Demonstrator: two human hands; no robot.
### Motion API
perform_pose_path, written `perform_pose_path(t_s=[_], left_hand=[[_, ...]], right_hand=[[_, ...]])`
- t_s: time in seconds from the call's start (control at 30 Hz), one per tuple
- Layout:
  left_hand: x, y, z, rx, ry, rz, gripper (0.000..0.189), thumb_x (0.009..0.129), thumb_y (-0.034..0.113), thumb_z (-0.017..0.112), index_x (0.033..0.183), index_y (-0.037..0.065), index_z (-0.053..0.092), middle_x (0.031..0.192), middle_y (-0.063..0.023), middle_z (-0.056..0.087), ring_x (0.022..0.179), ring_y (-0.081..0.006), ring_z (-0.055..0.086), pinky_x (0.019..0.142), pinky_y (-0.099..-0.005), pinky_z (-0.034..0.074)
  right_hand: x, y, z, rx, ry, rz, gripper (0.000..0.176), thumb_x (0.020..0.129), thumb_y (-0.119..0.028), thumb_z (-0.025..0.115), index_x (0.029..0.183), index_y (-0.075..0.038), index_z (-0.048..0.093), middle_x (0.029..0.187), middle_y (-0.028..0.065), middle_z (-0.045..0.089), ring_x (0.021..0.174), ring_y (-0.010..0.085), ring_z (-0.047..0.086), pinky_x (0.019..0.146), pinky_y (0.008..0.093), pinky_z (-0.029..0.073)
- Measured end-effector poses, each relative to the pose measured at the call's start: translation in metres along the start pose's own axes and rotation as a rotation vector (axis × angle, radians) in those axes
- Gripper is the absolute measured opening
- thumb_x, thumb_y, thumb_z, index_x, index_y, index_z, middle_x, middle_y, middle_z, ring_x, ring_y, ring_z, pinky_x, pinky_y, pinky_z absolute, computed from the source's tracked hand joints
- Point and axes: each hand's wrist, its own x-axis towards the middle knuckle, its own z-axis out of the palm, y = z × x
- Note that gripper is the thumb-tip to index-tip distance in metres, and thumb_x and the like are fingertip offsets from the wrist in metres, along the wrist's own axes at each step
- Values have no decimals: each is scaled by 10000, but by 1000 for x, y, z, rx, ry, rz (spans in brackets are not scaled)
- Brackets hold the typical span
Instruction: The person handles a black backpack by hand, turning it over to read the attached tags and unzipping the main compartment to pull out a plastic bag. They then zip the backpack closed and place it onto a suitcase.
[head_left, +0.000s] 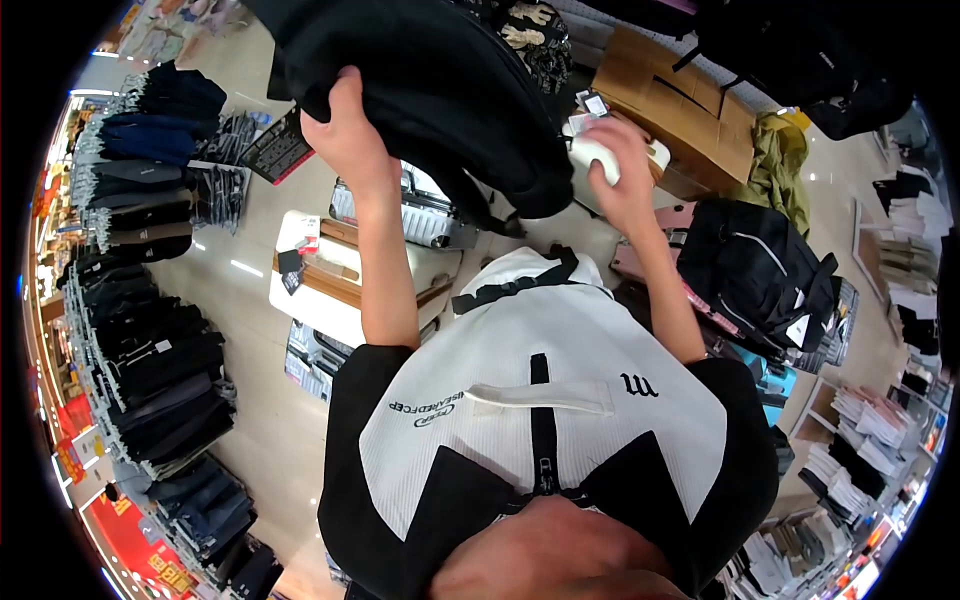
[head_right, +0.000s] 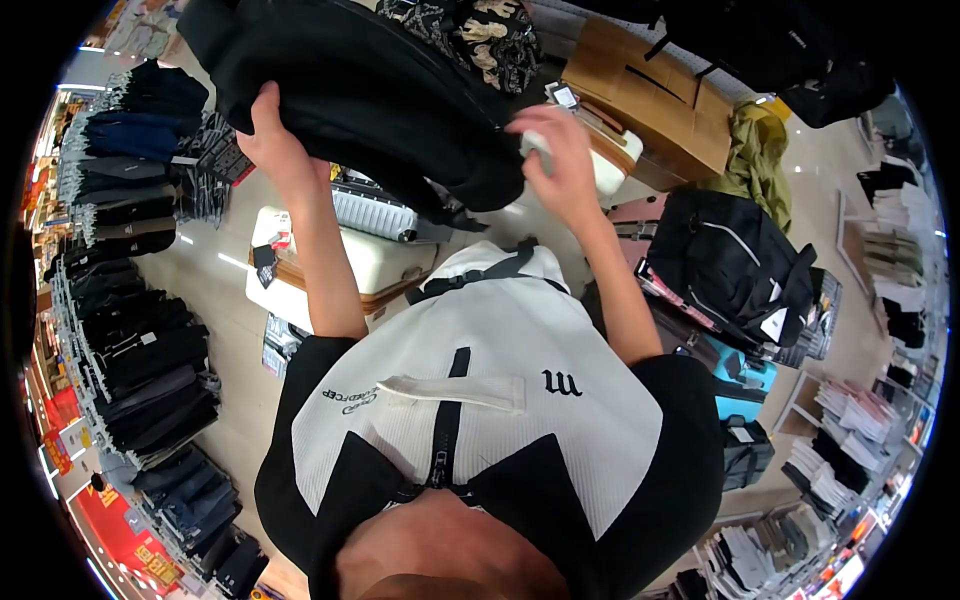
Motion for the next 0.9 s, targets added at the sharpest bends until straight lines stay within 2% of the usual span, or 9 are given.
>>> perform_pose_path(t_s=[0.07,0.2,0.33,0.43,0.53,0.7,0.8,0.83,0.9], left_hand=[[-5,2,1,96,-28,30,293,860,82,598,1127,-39,599,1069,-97,642,933,-194,631,830,-303,517],[-10,14,1,195,-27,72,266,844,78,619,1079,-46,628,1020,-72,654,890,-155,609,831,-265,470],[-4,15,-8,202,-15,211,116,846,40,607,939,-25,628,861,2,595,739,-70,498,691,-204,413],[6,12,-21,265,34,264,163,837,43,617,977,-39,631,906,-20,620,771,-93,537,716,-221,436],[14,19,-29,107,129,209,207,828,43,626,1010,-57,627,938,-44,644,804,-119,573,749,-243,456],[11,39,-35,0,280,214,261,806,35,632,1040,-80,613,979,-97,660,806,-184,640,720,-283,531],[5,51,-43,64,295,270,419,779,189,640,1102,-71,583,1048,-169,642,899,-278,664,741,-401,611],[-2,58,-41,112,251,299,439,798,266,581,1109,-42,598,1040,-160,646,922,-268,659,758,-388,605],[-13,66,-35,164,245,348,424,806,277,533,1088,-26,623,1036,-155,651,907,-256,660,747,-353,593]], right_hand=[[11,-12,-4,75,-383,-232,419,712,80,563,1093,-77,641,1234,86,615,1056,311,602,948,389,459],[13,-37,17,-40,-723,89,302,774,4,612,1060,-92,595,1271,8,592,946,273,627,765,374,513],[15,-19,29,-76,-707,-161,236,780,-108,701,978,-84,575,1133,24,588,887,259,621,716,382,505],[20,-15,28,-125,-730,-322,281,726,-138,758,899,-77,546,1050,35,573,859,256,613,688,372,504],[6,-5,25,-38,-590,-429,240,725,-96,727,893,-87,557,1057,38,577,856,240,607,719,363,507],[-7,13,22,-45,-177,-620,244,647,-37,687,694,-77,451,1055,61,655,870,326,668,632,364,564],[-11,13,17,-54,-181,-665,230,642,-46,691,707,-76,472,1089,63,650,929,321,662,643,358,567],[-2,2,12,-49,-194,-687,233,664,-27,694,689,-67,466,987,85,649,797,275,659,625,336,543],[7,-21,0,-145,-343,-590,221,689,-90,723,723,-83,504,981,49,639,766,239,632,631,324,525]])
